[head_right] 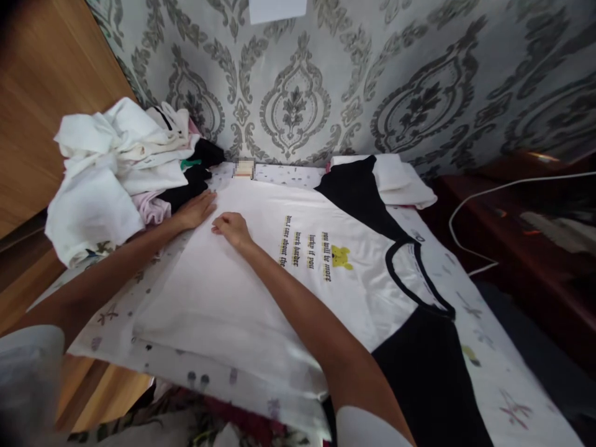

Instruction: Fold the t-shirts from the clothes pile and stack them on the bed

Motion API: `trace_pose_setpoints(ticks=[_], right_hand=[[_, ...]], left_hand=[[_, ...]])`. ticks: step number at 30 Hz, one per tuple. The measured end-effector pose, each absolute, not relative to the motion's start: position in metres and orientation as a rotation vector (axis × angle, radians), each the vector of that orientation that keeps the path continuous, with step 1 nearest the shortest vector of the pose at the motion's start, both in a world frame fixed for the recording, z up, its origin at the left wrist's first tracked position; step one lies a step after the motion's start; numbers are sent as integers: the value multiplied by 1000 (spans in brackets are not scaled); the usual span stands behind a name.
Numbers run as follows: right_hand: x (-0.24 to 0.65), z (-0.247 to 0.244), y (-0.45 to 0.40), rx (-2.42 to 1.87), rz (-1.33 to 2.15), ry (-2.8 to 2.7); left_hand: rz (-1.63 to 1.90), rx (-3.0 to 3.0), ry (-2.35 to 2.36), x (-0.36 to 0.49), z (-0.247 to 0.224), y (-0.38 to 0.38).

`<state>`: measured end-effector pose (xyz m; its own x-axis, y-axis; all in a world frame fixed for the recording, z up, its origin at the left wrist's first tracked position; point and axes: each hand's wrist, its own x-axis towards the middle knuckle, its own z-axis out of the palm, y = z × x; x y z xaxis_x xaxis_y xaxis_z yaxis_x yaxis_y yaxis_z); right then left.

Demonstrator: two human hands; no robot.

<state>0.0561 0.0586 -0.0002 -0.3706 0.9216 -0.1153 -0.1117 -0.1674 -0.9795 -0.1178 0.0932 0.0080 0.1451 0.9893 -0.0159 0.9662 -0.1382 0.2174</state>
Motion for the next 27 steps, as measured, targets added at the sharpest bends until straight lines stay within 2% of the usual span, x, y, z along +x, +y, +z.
trace_pose_setpoints(ticks=[6, 11, 16, 20, 23, 27], right_hand=[[98, 12, 16, -1031, 1193, -1903], [184, 26, -58, -1074, 920, -2222], [278, 33, -144, -1306, 884, -2099], [334, 16, -211, -1693, 421, -1815], [346, -2, -254, -1841, 152, -1707], [322, -19, -287, -1853, -24, -1769]], left_hand=[[203, 2479, 1597, -90, 7, 1], [103, 2581, 1510, -118, 5, -62], [137, 2636, 1445, -153, 19, -89], [90, 2648, 1279, -141, 40, -113], [23, 2665, 1078, -117, 48, -131], [-6, 2727, 940, -92, 47, -146]])
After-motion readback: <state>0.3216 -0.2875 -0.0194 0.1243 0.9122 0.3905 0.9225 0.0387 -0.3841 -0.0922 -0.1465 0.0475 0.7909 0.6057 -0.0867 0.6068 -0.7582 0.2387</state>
